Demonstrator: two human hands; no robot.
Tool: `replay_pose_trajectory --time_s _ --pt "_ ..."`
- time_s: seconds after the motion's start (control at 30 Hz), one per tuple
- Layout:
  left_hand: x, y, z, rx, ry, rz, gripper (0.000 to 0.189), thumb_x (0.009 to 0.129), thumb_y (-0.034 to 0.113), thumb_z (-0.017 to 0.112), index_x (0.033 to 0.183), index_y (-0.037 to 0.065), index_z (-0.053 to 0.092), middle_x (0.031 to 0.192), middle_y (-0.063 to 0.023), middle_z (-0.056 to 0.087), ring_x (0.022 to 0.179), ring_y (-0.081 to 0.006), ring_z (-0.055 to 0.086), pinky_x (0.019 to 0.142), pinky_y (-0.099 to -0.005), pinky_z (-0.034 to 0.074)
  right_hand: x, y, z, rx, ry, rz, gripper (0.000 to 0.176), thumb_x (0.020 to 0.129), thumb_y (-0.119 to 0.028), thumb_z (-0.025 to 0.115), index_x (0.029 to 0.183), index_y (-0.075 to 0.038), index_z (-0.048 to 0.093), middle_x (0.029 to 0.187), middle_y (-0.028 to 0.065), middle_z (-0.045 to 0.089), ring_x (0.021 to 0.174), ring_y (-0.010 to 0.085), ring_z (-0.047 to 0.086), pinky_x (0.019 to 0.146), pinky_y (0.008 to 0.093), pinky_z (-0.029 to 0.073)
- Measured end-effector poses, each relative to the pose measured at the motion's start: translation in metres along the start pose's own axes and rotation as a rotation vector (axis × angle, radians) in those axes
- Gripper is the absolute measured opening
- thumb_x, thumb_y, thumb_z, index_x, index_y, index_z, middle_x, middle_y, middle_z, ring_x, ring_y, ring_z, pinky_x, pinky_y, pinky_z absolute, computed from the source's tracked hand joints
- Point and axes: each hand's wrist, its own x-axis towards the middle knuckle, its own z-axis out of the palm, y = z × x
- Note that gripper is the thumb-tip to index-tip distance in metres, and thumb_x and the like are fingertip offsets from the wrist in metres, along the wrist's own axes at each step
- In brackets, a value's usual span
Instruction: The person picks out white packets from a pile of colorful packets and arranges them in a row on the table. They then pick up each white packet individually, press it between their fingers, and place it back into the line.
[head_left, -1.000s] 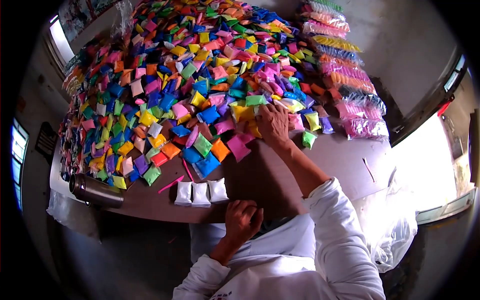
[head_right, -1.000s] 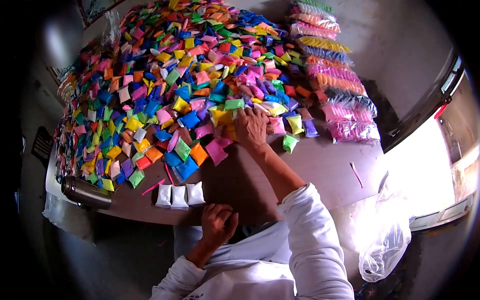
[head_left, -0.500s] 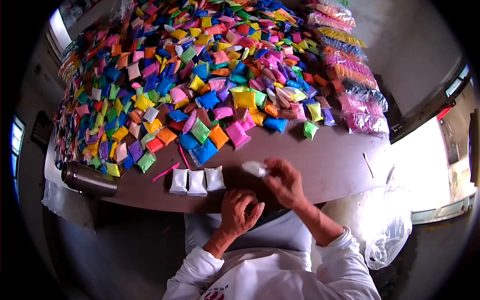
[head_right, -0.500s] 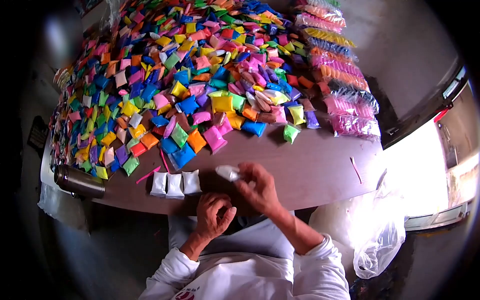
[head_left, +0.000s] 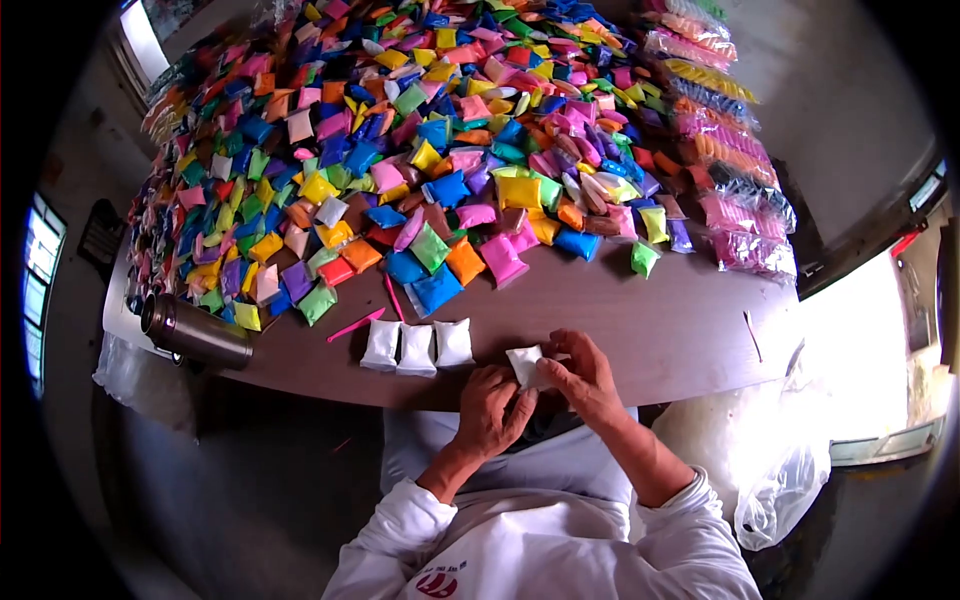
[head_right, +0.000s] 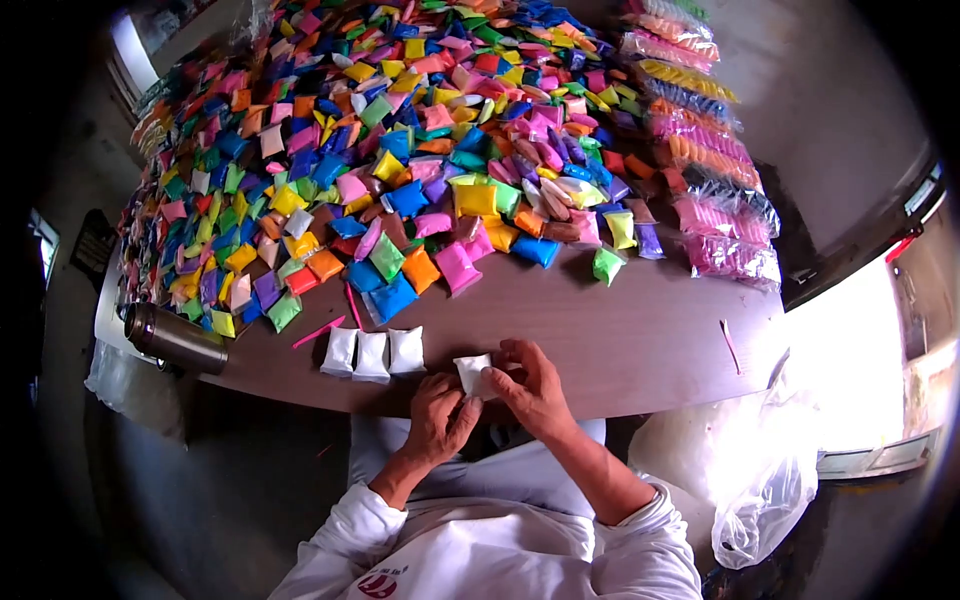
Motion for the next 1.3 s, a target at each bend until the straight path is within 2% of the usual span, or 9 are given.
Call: replay_pose_trajectory --time_s 0.07,0.13,0.23,0.43,0.73,0.97,1.07,1.17,1.3 --pt "0.001 0.001 -0.001 0.011 -0.002 0.027 0.019 0.085 0.020 0.057 0.080 0.002 0.060 0.078 -0.0116 0.057 0.072 -0.0297 0.054 0.067 -0.0393 0.040 0.010 -0.003 -0.010 -0.061 -0.089 0.027 0.035 0.084 -0.017 0.067 0.109 0.002 0.051 0.093 0.0049 0.057 0.085 0.0128 0.055 0.074 0.0253 0.047" --pt "0.003 0.002 -0.001 -0.054 0.025 0.026 0.020 0.084 0.021 0.058 0.078 0.002 0.060 0.076 -0.0113 0.058 0.071 -0.0291 0.054 0.066 -0.0391 0.040 0.014 -0.020 -0.009 -0.023 -0.411 0.353 0.040 0.083 -0.016 0.068 0.113 0.002 0.049 0.094 0.0059 0.058 0.088 0.0141 0.056 0.077 0.0271 0.047" --pt "0.004 0.004 -0.003 -0.076 0.029 0.034 0.022 0.083 0.024 0.059 0.076 0.003 0.060 0.075 -0.0110 0.058 0.071 -0.0286 0.054 0.065 -0.0395 0.039 0.016 -0.006 -0.006 0.021 -0.285 0.224 0.034 0.082 -0.010 0.068 0.109 0.002 0.051 0.095 0.0055 0.058 0.088 0.0141 0.056 0.080 0.0281 0.046" --pt "0.000 -0.002 -0.004 -0.106 -0.059 -0.024 0.023 0.084 0.026 0.059 0.078 0.004 0.061 0.074 -0.0114 0.059 0.071 -0.0294 0.056 0.067 -0.0398 0.041 0.008 -0.008 -0.001 0.148 -0.325 0.177 0.023 0.083 -0.012 0.067 0.097 -0.001 0.052 0.091 0.0033 0.058 0.085 0.0107 0.055 0.078 0.0276 0.047" --pt "0.000 -0.002 -0.001 -0.019 -0.029 -0.008 0.023 0.088 0.023 0.056 0.081 0.003 0.062 0.078 -0.0120 0.060 0.075 -0.0306 0.057 0.068 -0.0394 0.041 0.013 -0.026 -0.005 -0.233 -0.376 0.254 0.028 0.087 -0.024 0.065 0.099 0.001 0.061 0.085 0.0031 0.063 0.079 0.0087 0.056 0.071 0.0255 0.047" --pt "0.000 0.000 0.000 -0.042 -0.007 -0.035 0.019 0.085 0.019 0.056 0.076 0.003 0.059 0.079 -0.0113 0.059 0.075 -0.0300 0.056 0.070 -0.0398 0.041 0.016 -0.013 -0.005 -0.018 -0.286 0.157 0.027 0.089 -0.025 0.062 0.097 0.001 0.062 0.083 0.0000 0.062 0.077 0.0062 0.055 0.068 0.0239 0.046" --pt "-0.002 0.000 0.004 -0.030 0.012 -0.030 0.015 0.079 0.017 0.062 0.072 0.004 0.058 0.082 -0.0095 0.060 0.078 -0.0276 0.056 0.073 -0.0379 0.042 0.031 -0.017 -0.010 -0.072 -0.216 0.080 0.028 0.090 -0.026 0.060 0.098 0.001 0.061 0.083 -0.0010 0.060 0.077 0.0056 0.054 0.069 0.0237 0.045" --pt "-0.003 0.001 0.006 0.020 0.004 -0.002 0.016 0.075 0.017 0.066 0.068 0.006 0.058 0.084 -0.0075 0.061 0.080 -0.0254 0.057 0.074 -0.0363 0.042 0.042 -0.036 -0.009 -0.346 -0.237 0.079 0.029 0.093 -0.026 0.055 0.098 0.003 0.059 0.084 -0.0015 0.057 0.078 0.0051 0.048 0.067 0.0239 0.043" --pt "-0.005 0.003 0.009 0.122 0.019 0.054 0.016 0.072 0.017 0.067 0.065 0.007 0.057 0.084 -0.0061 0.060 0.080 -0.0244 0.056 0.074 -0.0358 0.042 0.061 -0.018 -0.009 -0.430 -0.233 0.046 0.026 0.087 -0.019 0.061 0.098 0.004 0.056 0.078 0.0008 0.056 0.075 0.0070 0.050 0.063 0.0252 0.043"
